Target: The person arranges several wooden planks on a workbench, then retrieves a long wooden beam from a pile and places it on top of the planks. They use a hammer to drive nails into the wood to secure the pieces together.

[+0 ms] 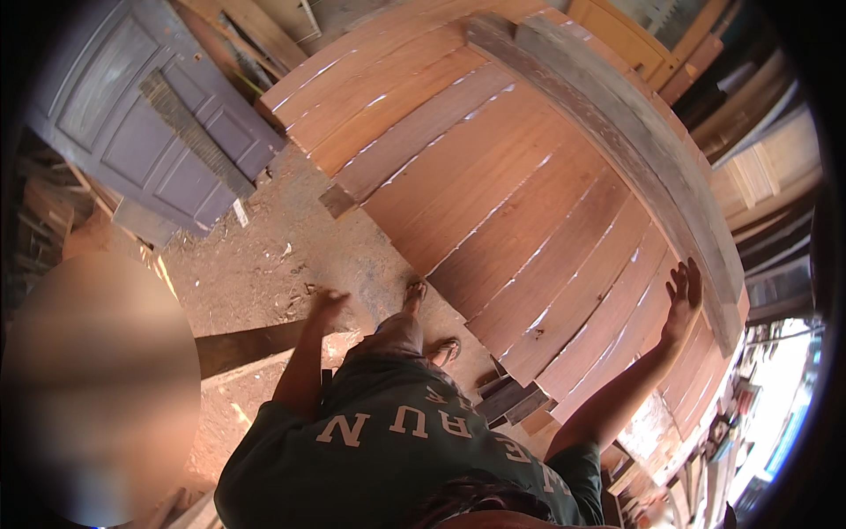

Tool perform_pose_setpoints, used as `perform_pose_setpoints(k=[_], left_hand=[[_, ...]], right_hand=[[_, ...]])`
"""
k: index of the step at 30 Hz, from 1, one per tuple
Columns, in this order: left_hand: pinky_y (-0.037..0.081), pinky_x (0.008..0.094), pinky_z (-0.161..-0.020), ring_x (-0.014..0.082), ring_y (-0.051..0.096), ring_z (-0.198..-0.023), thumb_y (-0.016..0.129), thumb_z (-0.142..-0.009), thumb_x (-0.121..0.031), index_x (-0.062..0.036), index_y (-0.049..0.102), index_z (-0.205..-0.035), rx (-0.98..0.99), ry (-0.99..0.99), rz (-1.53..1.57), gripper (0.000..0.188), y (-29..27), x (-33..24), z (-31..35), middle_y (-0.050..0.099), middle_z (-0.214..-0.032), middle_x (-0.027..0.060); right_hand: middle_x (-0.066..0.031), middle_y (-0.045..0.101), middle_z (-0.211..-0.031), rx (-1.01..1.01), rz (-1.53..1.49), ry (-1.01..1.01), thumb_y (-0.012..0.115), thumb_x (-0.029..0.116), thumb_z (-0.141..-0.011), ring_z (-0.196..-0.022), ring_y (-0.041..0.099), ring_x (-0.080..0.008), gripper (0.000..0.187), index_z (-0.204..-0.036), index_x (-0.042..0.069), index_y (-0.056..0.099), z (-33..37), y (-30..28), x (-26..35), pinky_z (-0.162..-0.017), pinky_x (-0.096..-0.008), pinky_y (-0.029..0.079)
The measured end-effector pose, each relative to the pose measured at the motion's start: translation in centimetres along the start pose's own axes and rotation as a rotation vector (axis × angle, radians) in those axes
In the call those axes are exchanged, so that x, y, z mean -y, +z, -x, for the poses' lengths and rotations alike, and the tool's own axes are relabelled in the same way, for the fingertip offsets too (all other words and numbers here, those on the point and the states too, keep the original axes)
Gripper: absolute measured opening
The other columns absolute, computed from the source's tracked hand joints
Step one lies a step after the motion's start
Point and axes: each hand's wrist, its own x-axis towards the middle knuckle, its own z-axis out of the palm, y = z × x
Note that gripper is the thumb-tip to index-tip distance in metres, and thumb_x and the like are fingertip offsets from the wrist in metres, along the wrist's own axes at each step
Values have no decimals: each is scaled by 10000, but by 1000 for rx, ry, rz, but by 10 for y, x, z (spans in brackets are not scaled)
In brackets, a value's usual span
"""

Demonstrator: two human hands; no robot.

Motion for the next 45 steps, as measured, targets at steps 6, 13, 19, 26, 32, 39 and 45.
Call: perform_pose_setpoints(k=[6, 13, 19, 26, 32, 39, 45], left_hand=[[475, 414, -1074, 329, 664, -1183, 607, -934, -613, 47, 632, -1333, 500, -62, 149, 772, 69, 29, 39, 669, -1310, 240], [501, 433, -1035, 323, 660, -1188, 630, -938, -534, 11, 668, -1315, 600, 63, 389, 664, 13, 86, -50, 683, -1285, 230], [442, 440, -1108, 342, 585, -1299, 687, -925, -498, 20, 520, -1456, 561, -78, 45, 761, -87, 90, -138, 607, -1401, 229], [521, 435, -1006, 354, 669, -1187, 709, -909, -425, 25, 516, -1442, 9, -150, 506, 724, -184, 215, -209, 673, -1296, 245], [542, 388, -965, 256, 688, -1137, 676, -997, -225, -24, 542, -1418, -234, 30, 655, 485, -397, 106, -122, 709, -1228, 162], [509, 371, -1042, 224, 589, -1282, 650, -992, -52, -73, 618, -1349, -803, 342, 434, 359, -635, 29, -30, 621, -1408, 90], [431, 527, -1141, 413, 602, -1276, 712, -929, -143, 77, 594, -1306, -1470, 1089, 139, 453, -797, -70, 10, 636, -1323, 272]], right_hand=[[-84, 645, -1263, 560, -91, -66, 647, 199, -1018, -1166, 622, -206, 430, -1397, 18, 556, 95, 128, 86, -1023, -330, 470], [-116, 666, -1270, 1241, -49, 82, 729, -63, -839, -1194, 629, -218, 518, -1338, 10, 611, 176, 301, 146, -1025, -358, 485], [-106, 662, -1285, 1621, -84, -8, 800, 131, -878, -1199, 625, -237, 524, -1348, 4, 606, 188, 481, 199, -953, -366, 516], [-138, 665, -1284, 1773, -137, -157, 743, -46, -860, -1161, 643, -248, 332, -1179, 46, 735, 173, 637, 226, -992, -372, 504], [-111, 735, -1019, 1806, -236, 28, 698, -90, -870, -1038, 699, -236, 224, -1060, 17, 747, 167, 732, 239, -953, -359, 543], [-86, 727, -939, 1567, -70, -249, 732, -96, -838, -864, 704, -174, 135, -936, -4, 716, 136, 822, 284, -800, -292, 556], [-232, 699, -1031, 857, -257, -924, 625, 85, -957, -995, 671, -318, 195, -1084, -56, 669, 62, 829, 443, -905, -436, 538]])
